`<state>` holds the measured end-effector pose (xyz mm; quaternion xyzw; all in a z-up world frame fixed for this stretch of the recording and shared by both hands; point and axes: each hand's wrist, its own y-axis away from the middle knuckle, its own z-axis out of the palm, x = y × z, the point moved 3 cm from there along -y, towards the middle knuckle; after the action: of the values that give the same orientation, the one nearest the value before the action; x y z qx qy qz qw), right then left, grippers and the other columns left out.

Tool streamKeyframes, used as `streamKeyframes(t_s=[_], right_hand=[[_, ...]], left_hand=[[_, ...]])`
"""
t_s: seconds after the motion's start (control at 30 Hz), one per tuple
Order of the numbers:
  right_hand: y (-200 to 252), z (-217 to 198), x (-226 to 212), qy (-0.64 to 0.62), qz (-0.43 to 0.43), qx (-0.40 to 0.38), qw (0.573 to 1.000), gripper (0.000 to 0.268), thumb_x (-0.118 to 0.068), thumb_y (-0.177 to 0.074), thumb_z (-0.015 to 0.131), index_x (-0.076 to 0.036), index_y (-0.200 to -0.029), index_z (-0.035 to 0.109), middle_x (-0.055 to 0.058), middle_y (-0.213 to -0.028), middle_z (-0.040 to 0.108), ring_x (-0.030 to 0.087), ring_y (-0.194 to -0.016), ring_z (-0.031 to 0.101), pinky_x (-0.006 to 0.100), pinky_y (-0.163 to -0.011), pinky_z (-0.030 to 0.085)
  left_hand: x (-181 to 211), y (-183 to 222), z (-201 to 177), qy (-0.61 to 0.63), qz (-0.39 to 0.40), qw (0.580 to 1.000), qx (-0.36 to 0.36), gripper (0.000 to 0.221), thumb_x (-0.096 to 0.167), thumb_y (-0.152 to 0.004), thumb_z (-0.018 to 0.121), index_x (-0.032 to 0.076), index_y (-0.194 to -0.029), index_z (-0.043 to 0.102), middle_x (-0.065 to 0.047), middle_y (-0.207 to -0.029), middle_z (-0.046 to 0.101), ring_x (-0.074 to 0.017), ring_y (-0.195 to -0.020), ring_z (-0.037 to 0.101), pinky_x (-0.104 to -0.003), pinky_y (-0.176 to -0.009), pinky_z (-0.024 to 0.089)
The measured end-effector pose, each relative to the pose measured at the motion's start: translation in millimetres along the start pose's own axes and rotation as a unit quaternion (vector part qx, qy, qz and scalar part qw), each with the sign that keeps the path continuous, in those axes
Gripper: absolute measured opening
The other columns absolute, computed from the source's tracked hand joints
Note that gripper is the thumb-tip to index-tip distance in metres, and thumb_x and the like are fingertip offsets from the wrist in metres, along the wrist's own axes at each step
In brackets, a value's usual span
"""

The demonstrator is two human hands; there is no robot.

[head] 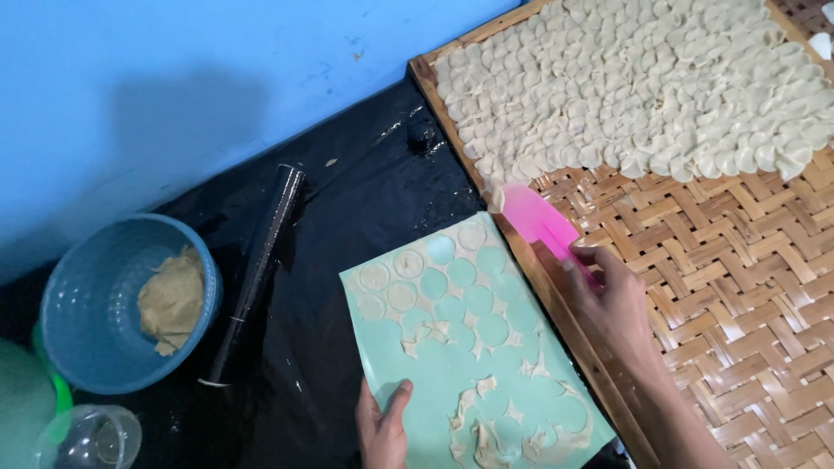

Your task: Shaping dough circles using a template and a spatula, then rolling new dough using a rolling pin on a production table.

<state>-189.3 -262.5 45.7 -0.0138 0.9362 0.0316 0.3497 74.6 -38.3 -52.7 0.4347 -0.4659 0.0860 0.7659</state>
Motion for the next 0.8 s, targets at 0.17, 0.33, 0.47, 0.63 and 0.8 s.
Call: streamKeyframes(t_s=[0.17,0.33,0.47,0.63,0.8], right_hand=[[-22.3,4.4,25.8,0.009,-0.005,0.008,1.000,0.035,-0.029,-0.097,0.069,-0.006,-0.124,0.071,0.018,-0.099,0.078,0.025,-0.076,0.076,0.041,-0.068,0.061],[-22.7,4.0,24.2,-0.006,-0.003,0.001,1.000,0.033,-0.029,-0.098,0.069,-0.005,-0.122,0.072,0.018,-0.099,0.079,0.025,-0.078,0.077,0.042,-0.070,0.061],[-9.9,-6.0,4.4,0.079,-0.064,0.041,0.994,0.030,-0.023,-0.099,0.066,-0.005,-0.123,0.070,0.018,-0.109,0.075,0.026,-0.075,0.075,0.040,-0.063,0.061],[4.1,-17.6,-18.7,0.189,-0.066,0.054,0.978,0.033,-0.019,-0.098,0.063,-0.008,-0.128,0.068,0.015,-0.115,0.070,0.028,-0.064,0.071,0.041,-0.051,0.057],[11.4,-22.8,-13.7,0.166,-0.085,0.094,0.978,0.032,-0.020,-0.100,0.064,-0.006,-0.128,0.068,0.017,-0.112,0.070,0.029,-0.068,0.072,0.043,-0.059,0.057]], left_hand=[[4.5,-0.8,1.3,-0.015,-0.019,1.000,-0.017,0.056,-0.004,-0.086,0.062,-0.001,-0.141,0.052,-0.022,-0.121,0.071,-0.0283,-0.108,0.071,-0.041,-0.093,0.055],[8.8,2.2,3.7,-0.015,-0.032,0.999,-0.011,0.057,-0.003,-0.086,0.061,0.001,-0.142,0.052,-0.022,-0.121,0.071,-0.0280,-0.107,0.071,-0.042,-0.092,0.056],[1.9,-1.8,-0.2,-0.031,-0.032,0.999,-0.005,0.056,-0.002,-0.087,0.062,0.000,-0.142,0.051,-0.023,-0.121,0.071,-0.0288,-0.107,0.071,-0.042,-0.093,0.056],[12.7,1.7,3.5,-0.014,-0.029,0.999,-0.008,0.058,-0.003,-0.086,0.062,0.001,-0.143,0.050,-0.023,-0.122,0.070,-0.0292,-0.109,0.070,-0.042,-0.094,0.055],[33.0,5.5,7.6,0.015,-0.016,1.000,0.010,0.057,-0.003,-0.086,0.062,0.001,-0.143,0.053,-0.020,-0.124,0.069,-0.0244,-0.109,0.067,-0.039,-0.095,0.052]])
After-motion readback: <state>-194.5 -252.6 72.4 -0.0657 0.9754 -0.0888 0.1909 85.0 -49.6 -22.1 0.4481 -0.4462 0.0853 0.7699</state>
